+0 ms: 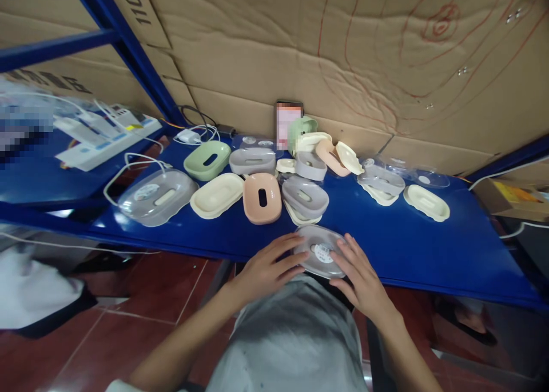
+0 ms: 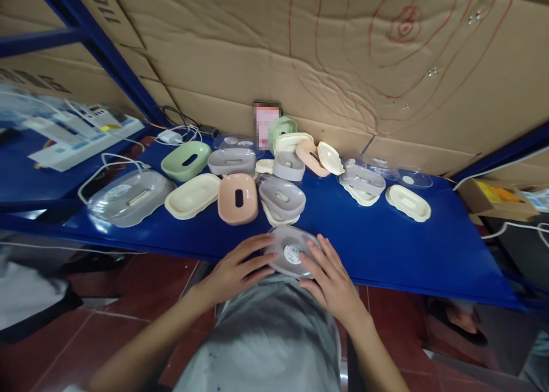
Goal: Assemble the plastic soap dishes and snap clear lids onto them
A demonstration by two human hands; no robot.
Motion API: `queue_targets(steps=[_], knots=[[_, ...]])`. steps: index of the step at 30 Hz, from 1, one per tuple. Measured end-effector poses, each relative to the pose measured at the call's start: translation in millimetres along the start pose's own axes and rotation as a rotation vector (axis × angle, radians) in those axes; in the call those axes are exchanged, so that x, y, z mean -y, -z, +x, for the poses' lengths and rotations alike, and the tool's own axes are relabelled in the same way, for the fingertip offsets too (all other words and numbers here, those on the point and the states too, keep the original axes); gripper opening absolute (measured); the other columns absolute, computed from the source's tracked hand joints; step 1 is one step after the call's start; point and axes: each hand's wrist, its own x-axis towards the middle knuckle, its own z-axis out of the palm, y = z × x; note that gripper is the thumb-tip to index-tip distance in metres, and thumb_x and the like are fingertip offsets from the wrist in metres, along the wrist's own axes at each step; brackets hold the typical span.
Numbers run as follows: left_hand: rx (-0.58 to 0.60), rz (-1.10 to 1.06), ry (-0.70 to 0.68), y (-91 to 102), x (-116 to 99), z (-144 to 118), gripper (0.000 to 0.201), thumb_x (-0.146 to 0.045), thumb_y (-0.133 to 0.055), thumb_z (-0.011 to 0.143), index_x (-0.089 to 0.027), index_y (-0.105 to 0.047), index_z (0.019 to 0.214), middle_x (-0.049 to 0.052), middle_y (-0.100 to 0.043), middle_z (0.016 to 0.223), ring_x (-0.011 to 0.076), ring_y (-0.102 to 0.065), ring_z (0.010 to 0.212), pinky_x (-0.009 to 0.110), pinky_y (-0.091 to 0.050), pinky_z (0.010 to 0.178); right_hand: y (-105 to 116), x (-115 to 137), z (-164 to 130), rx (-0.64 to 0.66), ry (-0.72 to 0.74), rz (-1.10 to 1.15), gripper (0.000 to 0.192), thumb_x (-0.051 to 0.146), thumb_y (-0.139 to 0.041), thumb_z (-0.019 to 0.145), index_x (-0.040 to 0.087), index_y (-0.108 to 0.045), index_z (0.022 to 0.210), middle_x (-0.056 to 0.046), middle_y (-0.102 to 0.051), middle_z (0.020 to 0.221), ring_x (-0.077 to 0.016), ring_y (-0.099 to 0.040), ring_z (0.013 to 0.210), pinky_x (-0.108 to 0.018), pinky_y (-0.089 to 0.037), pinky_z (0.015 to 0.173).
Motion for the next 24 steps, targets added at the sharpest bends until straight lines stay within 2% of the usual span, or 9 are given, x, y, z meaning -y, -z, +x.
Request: queue_targets(steps=[4, 8, 14, 19, 24], knots=[[-0.008, 0.009, -0.012, -2.4, -2, 1, 0.034, -0.021, -0.067, 0.105, -0.02, -0.064, 0.139, 0.014, -0.068, 0.141, 0.0275, -0.063, 0.141, 0.047, -0.06, 0.115, 0, -2, -7, -0.006, -0.014, 0.021, 0.071, 0.024, -0.062, 0.106, 0.028, -0.033, 0.171, -0.01, -0.033, 0.177, -0.0353, -0.029, 0.164, -0.057, -0.047, 0.125], [0.01, 0.017, -0.032, -3.3, -4, 4, 0.036, -0.019, -0.069, 0.104, -0.019, -0.065, 0.139, 0.014, -0.067, 0.143, 0.0275, -0.062, 0.142, 0.045, -0.06, 0.116, 0, -2, -13, -0.076, -0.035, 0.05, 0.071, 0.022, -0.064, 0.105, 0.026, -0.035, 0.17, -0.011, -0.036, 0.175, -0.0371, -0.035, 0.162, -0.059, -0.047, 0.125], [0.033, 0.043, -0.021, -4.8, -7, 5, 0.04, -0.018, -0.07, 0.102, -0.022, -0.064, 0.141, 0.011, -0.069, 0.142, 0.027, -0.064, 0.14, 0.044, -0.062, 0.114, 0, -2, -16, -0.066, -0.055, -0.03, 0.085, 0.028, -0.079, 0.097, 0.03, -0.036, 0.17, -0.013, -0.041, 0.172, -0.0395, -0.041, 0.158, -0.062, -0.05, 0.121], [0.048, 0.065, -0.033, -5.7, -9, 7, 0.038, -0.018, -0.07, 0.102, -0.02, -0.064, 0.139, 0.013, -0.069, 0.143, 0.0282, -0.064, 0.141, 0.044, -0.061, 0.114, 2, -3, -19, -0.093, -0.063, -0.073, 0.086, 0.026, -0.081, 0.094, 0.03, -0.039, 0.169, -0.012, -0.047, 0.168, -0.0381, -0.049, 0.153, -0.057, -0.055, 0.119], [0.059, 0.062, -0.02, -5.9, -12, 10, 0.032, -0.023, -0.066, 0.106, -0.022, -0.063, 0.138, 0.012, -0.067, 0.144, 0.0277, -0.063, 0.141, 0.046, -0.061, 0.113, 0, -5, -20, -0.158, -0.05, -0.009, 0.083, 0.027, -0.082, 0.094, 0.028, -0.043, 0.166, -0.013, -0.051, 0.166, -0.0386, -0.051, 0.152, -0.059, -0.055, 0.119]])
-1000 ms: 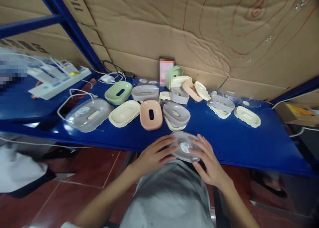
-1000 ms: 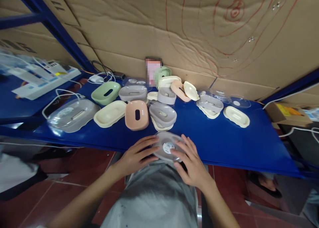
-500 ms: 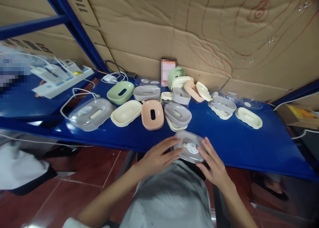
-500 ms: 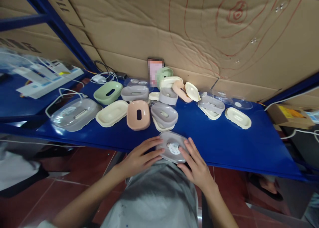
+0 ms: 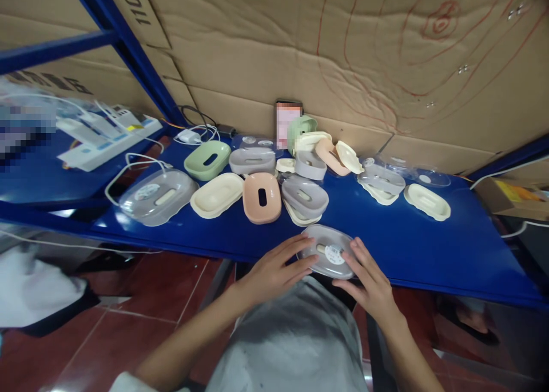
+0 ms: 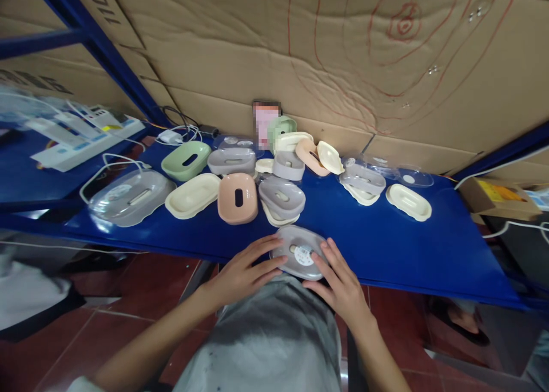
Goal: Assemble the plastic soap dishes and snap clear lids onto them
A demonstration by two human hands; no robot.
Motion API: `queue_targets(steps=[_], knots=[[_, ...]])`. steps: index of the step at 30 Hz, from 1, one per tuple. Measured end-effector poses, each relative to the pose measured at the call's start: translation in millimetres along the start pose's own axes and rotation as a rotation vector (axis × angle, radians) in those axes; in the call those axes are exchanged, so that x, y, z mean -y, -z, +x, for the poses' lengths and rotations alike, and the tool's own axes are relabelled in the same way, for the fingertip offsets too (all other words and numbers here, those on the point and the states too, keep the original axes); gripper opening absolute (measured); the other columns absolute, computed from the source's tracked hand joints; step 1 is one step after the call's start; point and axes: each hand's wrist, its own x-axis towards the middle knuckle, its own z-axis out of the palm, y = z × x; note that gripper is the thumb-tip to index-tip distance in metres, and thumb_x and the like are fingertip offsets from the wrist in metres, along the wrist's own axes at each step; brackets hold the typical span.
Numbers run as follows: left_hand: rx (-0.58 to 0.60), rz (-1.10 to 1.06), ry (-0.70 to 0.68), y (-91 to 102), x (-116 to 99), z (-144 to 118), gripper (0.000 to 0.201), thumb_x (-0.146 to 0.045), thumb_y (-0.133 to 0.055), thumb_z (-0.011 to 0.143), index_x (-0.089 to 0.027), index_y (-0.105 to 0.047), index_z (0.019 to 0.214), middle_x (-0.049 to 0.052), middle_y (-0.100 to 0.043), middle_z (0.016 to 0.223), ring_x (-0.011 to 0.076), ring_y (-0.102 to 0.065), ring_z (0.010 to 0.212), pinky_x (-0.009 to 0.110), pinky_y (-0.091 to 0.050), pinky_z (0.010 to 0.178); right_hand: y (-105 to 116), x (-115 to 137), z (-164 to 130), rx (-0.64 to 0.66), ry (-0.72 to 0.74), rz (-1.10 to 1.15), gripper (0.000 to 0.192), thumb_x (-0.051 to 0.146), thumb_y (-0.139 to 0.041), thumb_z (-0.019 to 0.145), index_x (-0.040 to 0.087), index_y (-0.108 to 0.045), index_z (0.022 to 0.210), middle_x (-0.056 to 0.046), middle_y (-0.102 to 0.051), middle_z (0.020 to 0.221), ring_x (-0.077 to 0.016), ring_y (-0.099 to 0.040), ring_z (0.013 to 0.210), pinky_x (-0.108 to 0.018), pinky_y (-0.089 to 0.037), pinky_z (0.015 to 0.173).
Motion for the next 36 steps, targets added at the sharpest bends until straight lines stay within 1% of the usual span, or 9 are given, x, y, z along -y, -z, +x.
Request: queue_targets(steps=[4, 11, 16, 19, 22, 25, 28, 32, 36], knots=[[0.034, -0.013, 0.009, -1.0, -1, 1, 0.033, -0.023, -0.065, 0.106, -0.022, -0.062, 0.14, 0.013, -0.066, 0.146, 0.0287, -0.06, 0.145, 0.047, -0.061, 0.114, -2, 1, 0, -0.056, -0.043, 0.071, 0.076, 0.025, -0.079, 0.096, 0.028, -0.046, 0.165, -0.013, -0.053, 0.164, -0.0392, -0.051, 0.152, -0.062, -0.054, 0.119], [-0.002, -0.032, 0.003, -6.1, 3, -1, 0.036, -0.017, -0.067, 0.104, -0.019, -0.063, 0.14, 0.014, -0.066, 0.146, 0.028, -0.055, 0.149, 0.047, -0.058, 0.118, -2, 3, 3, 0.085, -0.056, -0.033, 0.079, 0.028, -0.075, 0.099, 0.035, -0.038, 0.169, -0.011, -0.047, 0.169, -0.0387, -0.041, 0.159, -0.063, -0.052, 0.12], [0.009, 0.018, -0.005, -1.6, 5, -5, 0.039, -0.021, -0.065, 0.106, -0.021, -0.061, 0.144, 0.015, -0.061, 0.154, 0.0282, -0.056, 0.149, 0.046, -0.058, 0.117, 5, 1, 3, 0.088, -0.069, -0.033, 0.074, 0.029, -0.073, 0.1, 0.036, -0.042, 0.167, -0.011, -0.048, 0.168, -0.037, -0.045, 0.157, -0.059, -0.054, 0.119], [-0.078, 0.136, 0.064, 12.4, 14, -9, 0.041, -0.02, -0.068, 0.103, -0.023, -0.063, 0.144, 0.015, -0.063, 0.152, 0.0299, -0.059, 0.145, 0.049, -0.056, 0.117, 22, -18, -6, 0.057, -0.131, -0.107, 0.068, 0.032, -0.072, 0.101, 0.034, -0.046, 0.164, -0.011, -0.05, 0.166, -0.0374, -0.049, 0.154, -0.061, -0.053, 0.12], [-0.19, 0.33, 0.238, 27.7, 31, -13, 0.044, -0.021, -0.071, 0.101, -0.025, -0.063, 0.144, 0.014, -0.068, 0.146, 0.0331, -0.063, 0.139, 0.055, -0.053, 0.116, 48, -51, -18, -0.002, -0.224, -0.24, 0.061, 0.04, -0.07, 0.102, 0.033, -0.051, 0.16, -0.011, -0.052, 0.165, -0.0394, -0.049, 0.153, -0.068, -0.046, 0.122], [-0.209, 0.474, 0.349, 34.5, 46, -17, 0.045, -0.026, -0.072, 0.101, -0.024, -0.062, 0.144, 0.015, -0.068, 0.145, 0.0365, -0.063, 0.135, 0.056, -0.052, 0.113, 67, -83, -23, -0.071, -0.281, -0.374, 0.058, 0.044, -0.065, 0.104, 0.029, -0.054, 0.158, -0.014, -0.05, 0.166, -0.0417, -0.047, 0.154, -0.069, -0.043, 0.122], [-0.201, 0.47, 0.348, 34.3, 50, -19, 0.035, -0.024, -0.07, 0.101, -0.023, -0.066, 0.136, 0.012, -0.073, 0.134, 0.0356, -0.063, 0.134, 0.053, -0.055, 0.11, 70, -95, -14, -0.1, -0.346, -0.495, 0.059, 0.043, -0.06, 0.106, 0.026, -0.05, 0.162, -0.018, -0.041, 0.171, -0.045, -0.042, 0.156, -0.072, -0.04, 0.121], [-0.196, 0.348, 0.344, 36.6, 45, -20, 0.022, -0.018, -0.066, 0.102, -0.023, -0.069, 0.123, 0.009, -0.075, 0.121, 0.0303, -0.065, 0.128, 0.049, -0.057, 0.11, 45, -72, 14, -0.142, -0.332, -0.44, 0.065, 0.042, -0.058, 0.107, 0.028, -0.04, 0.167, -0.019, -0.042, 0.171, -0.0447, -0.043, 0.155, -0.073, -0.039, 0.12], [-0.206, 0.216, 0.383, 48.2, 33, -31, 0.022, -0.017, -0.063, 0.105, -0.022, -0.065, 0.126, 0.009, -0.073, 0.125, 0.0246, -0.07, 0.121, 0.043, -0.061, 0.106, 11, -25, 40, -0.023, -0.178, -0.192, 0.06, 0.031, -0.058, 0.107, 0.035, -0.043, 0.165, -0.012, -0.048, 0.167, -0.0371, -0.049, 0.153, -0.065, -0.045, 0.12]])
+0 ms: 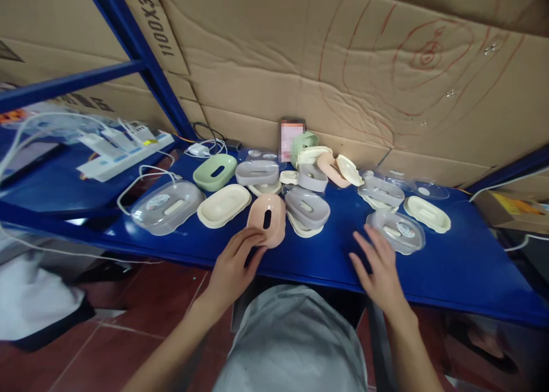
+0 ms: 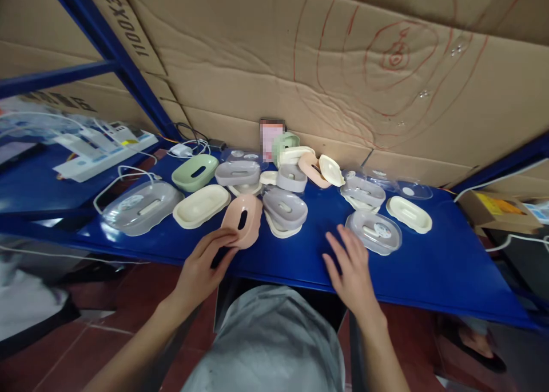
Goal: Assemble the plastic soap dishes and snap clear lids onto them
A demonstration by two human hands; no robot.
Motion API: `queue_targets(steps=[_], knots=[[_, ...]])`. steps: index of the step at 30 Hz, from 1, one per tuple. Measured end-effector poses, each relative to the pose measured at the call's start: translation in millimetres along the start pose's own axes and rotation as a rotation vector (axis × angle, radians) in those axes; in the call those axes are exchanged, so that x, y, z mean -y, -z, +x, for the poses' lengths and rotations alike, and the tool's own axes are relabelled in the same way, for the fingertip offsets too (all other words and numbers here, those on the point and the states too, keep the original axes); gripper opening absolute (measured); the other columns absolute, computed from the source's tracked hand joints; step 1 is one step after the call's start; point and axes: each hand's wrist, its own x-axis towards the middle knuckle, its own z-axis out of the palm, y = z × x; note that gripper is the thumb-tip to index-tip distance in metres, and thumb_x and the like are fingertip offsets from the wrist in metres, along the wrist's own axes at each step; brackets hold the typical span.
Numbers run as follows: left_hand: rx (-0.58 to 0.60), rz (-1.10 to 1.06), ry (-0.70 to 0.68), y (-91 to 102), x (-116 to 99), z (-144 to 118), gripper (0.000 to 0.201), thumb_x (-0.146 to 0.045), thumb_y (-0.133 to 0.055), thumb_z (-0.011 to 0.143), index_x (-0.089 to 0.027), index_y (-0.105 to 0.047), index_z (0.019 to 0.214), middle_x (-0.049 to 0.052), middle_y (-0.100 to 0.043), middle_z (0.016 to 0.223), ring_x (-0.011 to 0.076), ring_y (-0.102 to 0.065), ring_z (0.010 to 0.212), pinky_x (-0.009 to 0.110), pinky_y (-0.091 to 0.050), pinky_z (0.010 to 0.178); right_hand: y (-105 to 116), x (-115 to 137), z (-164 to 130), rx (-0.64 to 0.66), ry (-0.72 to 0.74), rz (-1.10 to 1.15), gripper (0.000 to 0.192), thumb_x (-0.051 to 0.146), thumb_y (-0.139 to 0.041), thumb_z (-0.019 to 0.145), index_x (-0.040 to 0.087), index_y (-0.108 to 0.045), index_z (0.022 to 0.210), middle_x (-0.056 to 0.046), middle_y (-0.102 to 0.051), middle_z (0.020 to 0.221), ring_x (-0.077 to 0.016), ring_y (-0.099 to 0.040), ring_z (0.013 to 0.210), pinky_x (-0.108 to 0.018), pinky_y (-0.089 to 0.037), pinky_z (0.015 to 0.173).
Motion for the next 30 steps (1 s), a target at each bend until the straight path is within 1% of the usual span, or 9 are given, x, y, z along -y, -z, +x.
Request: queue_targets(steps=[3, 6, 8, 11, 13, 16, 19, 23, 30], knots=[[0.029, -0.028, -0.025, 16.1, -3, -13, 0.026, -0.014, -0.061, 0.104, -0.023, -0.064, 0.128, 0.01, -0.072, 0.127, 0.0246, -0.069, 0.127, 0.043, -0.059, 0.111, -12, 33, 4, 0.118, 0.093, 0.09, 0.06, 0.027, -0.057, 0.108, 0.035, -0.042, 0.165, -0.01, -0.051, 0.166, -0.0337, -0.05, 0.152, -0.061, -0.047, 0.121], [0.13, -0.04, -0.108, 26.3, -6, -23, 0.021, -0.016, -0.061, 0.103, -0.022, -0.066, 0.123, 0.01, -0.072, 0.124, 0.0259, -0.068, 0.131, 0.044, -0.058, 0.114, -18, 49, 6, 0.223, 0.166, 0.113, 0.056, 0.027, -0.056, 0.109, 0.031, -0.046, 0.163, -0.01, -0.054, 0.164, -0.0315, -0.049, 0.153, -0.058, -0.045, 0.123], [0.183, -0.028, -0.158, 26.4, -6, -26, 0.018, -0.03, -0.067, 0.102, -0.02, -0.066, 0.118, 0.012, -0.071, 0.121, 0.0291, -0.068, 0.129, 0.048, -0.058, 0.116, -20, 52, 11, 0.246, 0.179, 0.108, 0.052, 0.027, -0.056, 0.109, 0.028, -0.049, 0.16, -0.01, -0.058, 0.159, -0.0304, -0.051, 0.151, -0.058, -0.044, 0.124], [0.162, 0.038, -0.186, 19.2, -4, -24, 0.041, -0.053, -0.079, 0.093, -0.02, -0.064, 0.111, 0.012, -0.071, 0.116, 0.0322, -0.071, 0.12, 0.057, -0.054, 0.118, -23, 53, 28, 0.22, 0.159, 0.088, 0.047, 0.028, -0.054, 0.11, 0.027, -0.052, 0.157, -0.011, -0.066, 0.149, -0.0302, -0.057, 0.144, -0.058, -0.044, 0.122], [0.111, 0.102, -0.165, 14.7, -3, -21, 0.037, -0.048, -0.082, 0.092, -0.021, -0.063, 0.108, 0.011, -0.071, 0.114, 0.0314, -0.071, 0.117, 0.059, -0.052, 0.119, -27, 56, 45, 0.194, 0.162, 0.047, 0.047, 0.031, -0.054, 0.11, 0.026, -0.052, 0.157, -0.012, -0.065, 0.149, -0.0322, -0.057, 0.142, -0.058, -0.045, 0.12], [0.077, 0.187, -0.122, 15.8, 0, -17, 0.022, -0.033, -0.078, 0.096, -0.022, -0.064, 0.108, 0.014, -0.067, 0.129, 0.0356, -0.067, 0.127, 0.064, -0.052, 0.116, -35, 57, 72, 0.184, 0.182, -0.032, 0.049, 0.038, -0.058, 0.109, 0.024, -0.053, 0.156, -0.014, -0.062, 0.154, -0.035, -0.056, 0.143, -0.058, -0.043, 0.119], [0.091, 0.22, -0.096, 25.6, 7, -20, 0.016, -0.03, -0.074, 0.099, -0.023, -0.066, 0.112, 0.016, -0.062, 0.14, 0.0391, -0.063, 0.131, 0.063, -0.056, 0.108, -38, 48, 88, 0.199, 0.168, -0.079, 0.041, 0.036, -0.059, 0.109, 0.022, -0.063, 0.147, -0.014, -0.069, 0.145, -0.0349, -0.06, 0.137, -0.058, -0.043, 0.117], [0.152, 0.158, -0.036, 35.3, 16, -30, 0.022, -0.026, -0.064, 0.105, -0.023, -0.066, 0.127, 0.017, -0.06, 0.145, 0.0341, -0.064, 0.132, 0.051, -0.061, 0.105, -29, 22, 84, 0.173, 0.081, -0.019, 0.032, 0.034, -0.057, 0.109, 0.023, -0.07, 0.136, -0.012, -0.075, 0.135, -0.0339, -0.064, 0.13, -0.056, -0.048, 0.112], [0.241, -0.057, -0.131, 14.4, 3, -22, 0.023, -0.021, -0.062, 0.106, -0.024, -0.068, 0.128, 0.012, -0.065, 0.147, 0.028, -0.063, 0.139, 0.043, -0.057, 0.115, -4, -11, 53, 0.064, -0.097, 0.253, 0.029, 0.04, -0.063, 0.107, 0.027, -0.071, 0.131, -0.009, -0.075, 0.134, -0.0296, -0.067, 0.13, -0.053, -0.054, 0.114]])
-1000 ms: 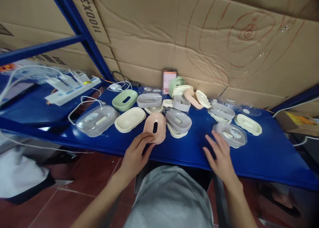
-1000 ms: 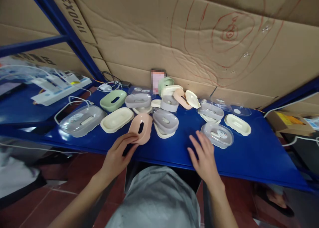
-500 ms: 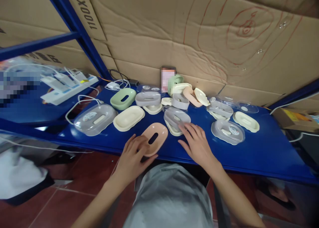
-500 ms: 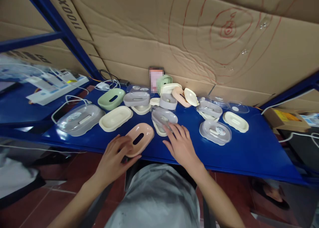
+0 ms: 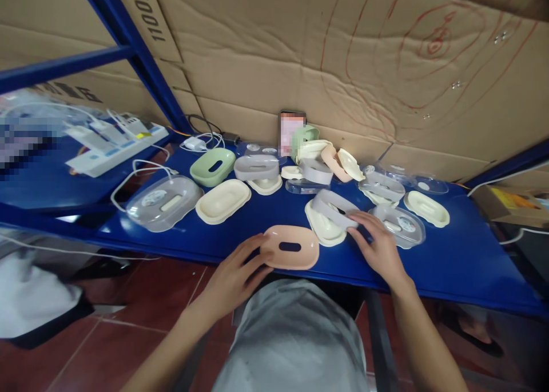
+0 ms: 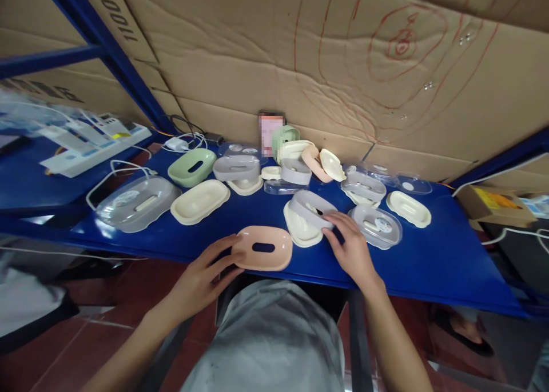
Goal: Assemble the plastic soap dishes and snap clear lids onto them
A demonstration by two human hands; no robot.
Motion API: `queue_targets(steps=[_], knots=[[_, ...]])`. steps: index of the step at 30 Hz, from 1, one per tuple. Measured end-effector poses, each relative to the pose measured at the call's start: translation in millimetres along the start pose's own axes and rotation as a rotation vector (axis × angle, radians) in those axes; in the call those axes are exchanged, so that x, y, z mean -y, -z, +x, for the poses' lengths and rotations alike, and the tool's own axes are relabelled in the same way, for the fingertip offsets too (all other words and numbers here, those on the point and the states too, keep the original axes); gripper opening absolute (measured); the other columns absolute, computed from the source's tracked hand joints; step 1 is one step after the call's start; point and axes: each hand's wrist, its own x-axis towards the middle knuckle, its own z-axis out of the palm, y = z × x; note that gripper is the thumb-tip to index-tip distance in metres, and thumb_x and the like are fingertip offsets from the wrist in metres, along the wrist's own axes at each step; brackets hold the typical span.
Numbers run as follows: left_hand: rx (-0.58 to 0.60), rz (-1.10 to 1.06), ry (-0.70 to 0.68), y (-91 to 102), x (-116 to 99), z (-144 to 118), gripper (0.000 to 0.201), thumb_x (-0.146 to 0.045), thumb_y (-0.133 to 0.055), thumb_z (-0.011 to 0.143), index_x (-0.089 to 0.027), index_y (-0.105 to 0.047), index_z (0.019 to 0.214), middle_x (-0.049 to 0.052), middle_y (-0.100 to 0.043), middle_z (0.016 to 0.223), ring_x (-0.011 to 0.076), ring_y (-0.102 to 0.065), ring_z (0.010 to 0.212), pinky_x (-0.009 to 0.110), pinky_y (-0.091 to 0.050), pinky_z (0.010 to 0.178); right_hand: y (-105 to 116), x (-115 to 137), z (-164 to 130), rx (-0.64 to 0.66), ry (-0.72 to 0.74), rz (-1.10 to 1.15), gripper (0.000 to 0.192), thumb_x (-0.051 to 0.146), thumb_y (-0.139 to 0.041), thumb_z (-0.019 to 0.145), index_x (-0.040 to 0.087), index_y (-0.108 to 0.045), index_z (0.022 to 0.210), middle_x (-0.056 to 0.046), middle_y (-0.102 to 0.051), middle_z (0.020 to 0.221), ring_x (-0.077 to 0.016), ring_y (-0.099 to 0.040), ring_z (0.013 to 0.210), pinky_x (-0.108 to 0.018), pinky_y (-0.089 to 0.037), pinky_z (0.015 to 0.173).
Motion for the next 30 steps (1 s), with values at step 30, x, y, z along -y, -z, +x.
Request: queue_targets(steps=[30], knots=[[0.055, 0.0, -0.235, -45.9, -42, 59, 0.033, -0.029, -0.066, 0.106, -0.02, -0.063, 0.138, 0.015, -0.064, 0.148, 0.0314, -0.056, 0.145, 0.051, -0.053, 0.119, -1, 28, -59, 0.247, 0.121, 0.145, 0.026, 0.025, -0.07, 0.101, 0.029, -0.068, 0.126, -0.006, -0.075, 0.133, -0.0298, -0.061, 0.143, -0.063, -0.042, 0.127]])
